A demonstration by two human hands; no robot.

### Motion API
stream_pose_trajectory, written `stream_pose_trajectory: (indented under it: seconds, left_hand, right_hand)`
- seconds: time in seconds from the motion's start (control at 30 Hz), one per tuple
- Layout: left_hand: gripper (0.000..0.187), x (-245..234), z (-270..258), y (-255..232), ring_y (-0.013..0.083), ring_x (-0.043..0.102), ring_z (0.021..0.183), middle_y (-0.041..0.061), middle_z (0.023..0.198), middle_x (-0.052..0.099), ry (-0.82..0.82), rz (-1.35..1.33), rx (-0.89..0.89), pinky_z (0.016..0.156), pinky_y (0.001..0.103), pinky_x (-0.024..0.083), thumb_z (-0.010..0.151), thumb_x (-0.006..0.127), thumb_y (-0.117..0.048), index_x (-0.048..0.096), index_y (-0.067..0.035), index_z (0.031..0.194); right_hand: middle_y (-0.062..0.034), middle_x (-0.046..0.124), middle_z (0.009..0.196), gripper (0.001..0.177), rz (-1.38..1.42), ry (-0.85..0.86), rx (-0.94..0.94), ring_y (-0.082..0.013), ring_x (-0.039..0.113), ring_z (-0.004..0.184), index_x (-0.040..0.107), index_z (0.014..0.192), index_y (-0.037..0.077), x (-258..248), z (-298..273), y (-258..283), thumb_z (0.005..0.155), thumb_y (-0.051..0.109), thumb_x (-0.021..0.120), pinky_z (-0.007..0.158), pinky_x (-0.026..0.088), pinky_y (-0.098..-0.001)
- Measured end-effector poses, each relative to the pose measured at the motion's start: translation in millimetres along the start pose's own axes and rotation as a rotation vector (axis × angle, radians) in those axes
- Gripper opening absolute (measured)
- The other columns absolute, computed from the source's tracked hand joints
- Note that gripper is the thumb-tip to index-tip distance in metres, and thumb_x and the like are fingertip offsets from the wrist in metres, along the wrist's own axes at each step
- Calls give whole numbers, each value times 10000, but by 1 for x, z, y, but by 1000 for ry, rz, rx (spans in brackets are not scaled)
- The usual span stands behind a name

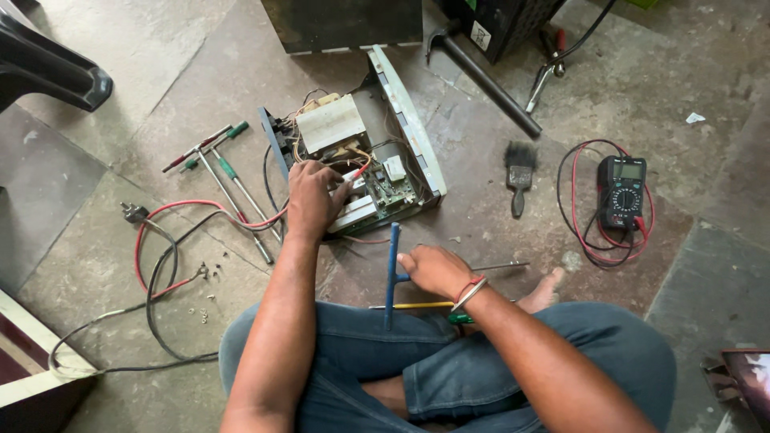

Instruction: The person sits on the floor and repairs an open electronic device, likely a battery charger. They use a screwdriver to tighten connections on the internal circuit board and handle various wires and components.

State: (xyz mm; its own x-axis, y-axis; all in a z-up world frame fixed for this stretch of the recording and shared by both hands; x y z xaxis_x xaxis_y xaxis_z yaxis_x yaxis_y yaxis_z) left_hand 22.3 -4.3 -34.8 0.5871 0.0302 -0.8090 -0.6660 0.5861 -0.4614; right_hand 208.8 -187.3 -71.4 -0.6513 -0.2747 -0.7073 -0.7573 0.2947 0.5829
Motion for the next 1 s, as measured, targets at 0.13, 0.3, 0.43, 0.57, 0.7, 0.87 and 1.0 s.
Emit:
stream_pose_trajectory:
  seconds: [0.13, 0.3, 0.43, 0.57, 0.7, 0.87, 1.0]
  left_hand:
    - [316, -5, 1, -4, 343, 580, 1116, 108, 1022, 688, 4, -31, -27, 1007, 457, 441, 735, 858, -239, 769, -93, 1000]
    - [189, -3, 2, -3, 322, 600, 1136, 71, 1009, 739, 21, 47, 43, 1036, 465, 428, 777, 843, -203, 825, -138, 954]
    - [236, -2, 1, 1, 338, 594, 1137, 95, 1028, 731, 30, 6, 8, 1012, 446, 449, 768, 833, -224, 812, -114, 975]
    - [193, -2, 1, 3, 323, 603, 1138, 84, 1023, 737, 54, 24, 20, 1015, 446, 456, 795, 821, -193, 815, -125, 976]
    - [177, -3, 2, 0, 318, 600, 1156, 75, 1016, 736, 31, 41, -13, 1028, 439, 456, 777, 840, -220, 797, -129, 922]
    - [217, -5, 0, -1, 308, 591, 1151, 42, 1039, 742, 23, 13, 62, 996, 455, 437, 793, 786, -216, 804, -173, 1006]
    - [171, -2, -1, 0, 297, 591, 1160, 52, 1033, 733, 33, 57, 30, 997, 459, 435, 812, 787, -257, 789, -163, 955]
  right_hand:
    - [-239, 703, 970, 497, 4, -9, -9, -456, 646, 967, 723, 853, 29, 1, 1, -1, 987, 456, 506, 873, 498, -545]
    - [-248, 700, 963, 509, -2, 41, 31, -456, 652, 961, 723, 860, 22, -1, 1, 2, 996, 459, 499, 873, 502, -541]
    - [-245, 702, 964, 506, 17, 0, -2, -463, 646, 951, 726, 854, 19, -4, -2, 4, 986, 453, 501, 860, 497, -549]
    - [-253, 700, 963, 508, 3, 33, 38, -462, 650, 956, 724, 866, 22, -4, 0, 5, 990, 462, 503, 865, 498, -549]
    - [-248, 705, 963, 506, 1, 16, 9, -460, 651, 960, 722, 861, 20, -2, 0, 2, 993, 454, 497, 869, 495, -549]
    - [-251, 703, 964, 513, -9, 35, 10, -458, 651, 963, 726, 860, 24, -1, 2, 1, 1000, 456, 488, 875, 494, -548]
    - [-248, 702, 967, 516, -4, 44, 37, -458, 649, 961, 727, 860, 24, -3, 1, 4, 998, 459, 486, 873, 492, -549]
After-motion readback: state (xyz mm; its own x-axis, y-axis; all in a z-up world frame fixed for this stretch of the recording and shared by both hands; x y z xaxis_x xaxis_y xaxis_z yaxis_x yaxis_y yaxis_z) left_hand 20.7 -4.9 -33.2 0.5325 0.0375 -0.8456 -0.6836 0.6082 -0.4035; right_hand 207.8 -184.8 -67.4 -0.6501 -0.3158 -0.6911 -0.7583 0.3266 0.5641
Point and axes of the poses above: each hand's wrist, its own z-axis towards the middle knuckle, its own x-axis out of the palm, y = z × x, the point moved 1 cm from there along z, towards the middle knuckle
